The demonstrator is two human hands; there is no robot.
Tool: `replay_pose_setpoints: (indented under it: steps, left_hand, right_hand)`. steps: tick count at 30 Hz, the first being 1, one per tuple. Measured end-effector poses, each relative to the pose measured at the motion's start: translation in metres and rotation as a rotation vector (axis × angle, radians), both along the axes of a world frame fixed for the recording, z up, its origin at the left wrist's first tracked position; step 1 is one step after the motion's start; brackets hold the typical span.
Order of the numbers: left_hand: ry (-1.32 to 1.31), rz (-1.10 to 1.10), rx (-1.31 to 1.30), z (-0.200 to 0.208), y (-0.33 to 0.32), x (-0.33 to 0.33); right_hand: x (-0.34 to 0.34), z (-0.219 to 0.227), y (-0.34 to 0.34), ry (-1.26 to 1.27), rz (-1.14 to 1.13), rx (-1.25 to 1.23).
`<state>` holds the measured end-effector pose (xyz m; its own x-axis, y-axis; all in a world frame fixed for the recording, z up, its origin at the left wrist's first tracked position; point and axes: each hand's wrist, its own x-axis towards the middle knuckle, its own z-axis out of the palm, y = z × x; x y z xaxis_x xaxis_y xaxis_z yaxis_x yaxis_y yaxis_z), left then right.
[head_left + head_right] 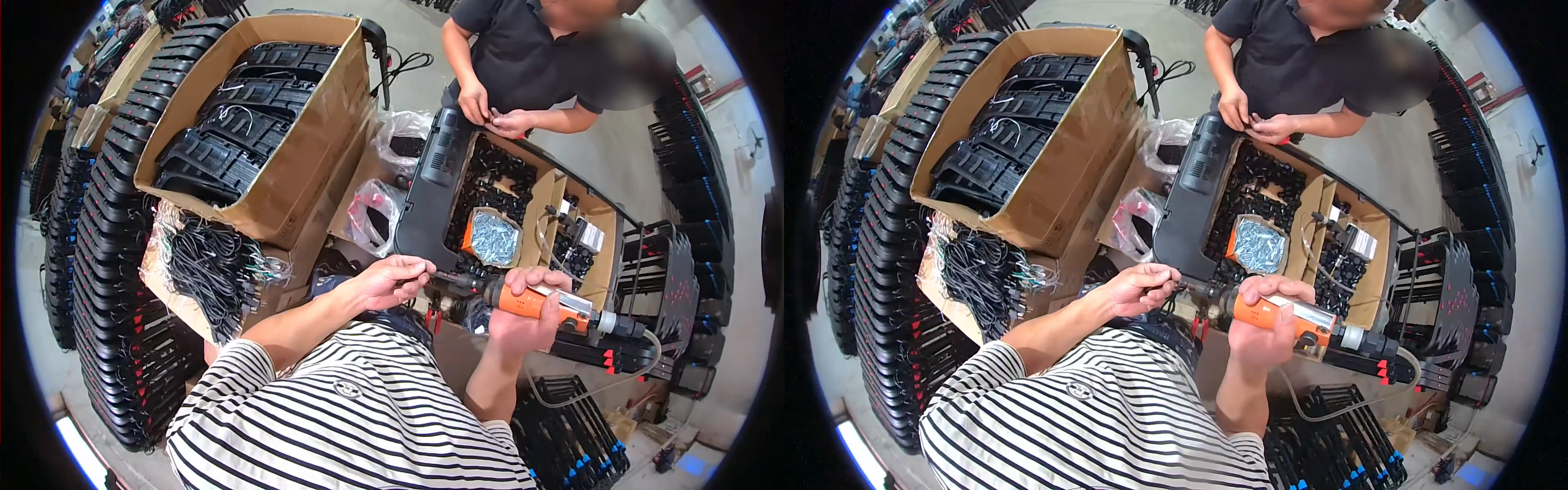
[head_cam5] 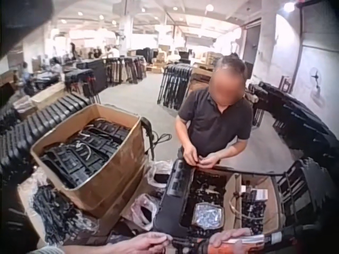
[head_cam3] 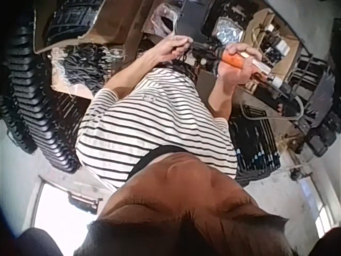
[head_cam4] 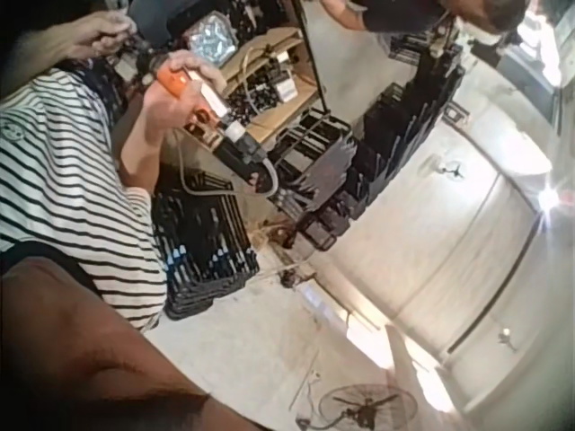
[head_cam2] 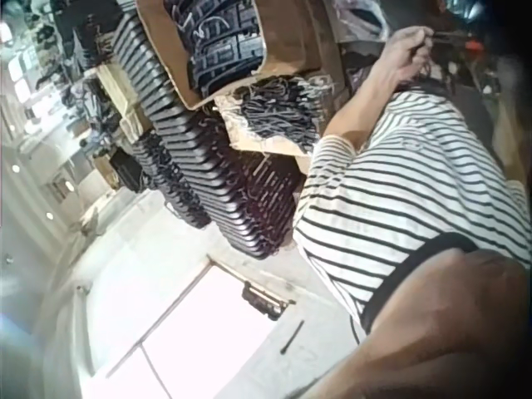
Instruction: Assembling electronic components using a power screwdriver.
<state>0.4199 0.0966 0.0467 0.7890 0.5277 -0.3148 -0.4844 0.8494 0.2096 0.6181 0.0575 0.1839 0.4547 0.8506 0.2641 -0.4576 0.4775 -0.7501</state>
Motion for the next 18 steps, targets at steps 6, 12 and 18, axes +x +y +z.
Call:
replay_pose_setpoints:
  steps: [6, 12, 18]
  left_hand:
    - [-0.132, 0.001, 0.028, -0.001, -0.003, 0.005]
    - [-0.062, -0.028, 0.036, -0.002, 0.019, 0.002]
    - [-0.050, -0.107, -0.015, -0.014, 0.047, 0.008]
  right_hand:
    - [-0.006, -0.014, 0.010, -0.047, 0.072, -0.027]
    - [-0.012, -0.023, 0.029, -0.076, 0.047, -0.064]
    - [-0.014, -0.028, 0.037, -0.127, -0.052, -0.162]
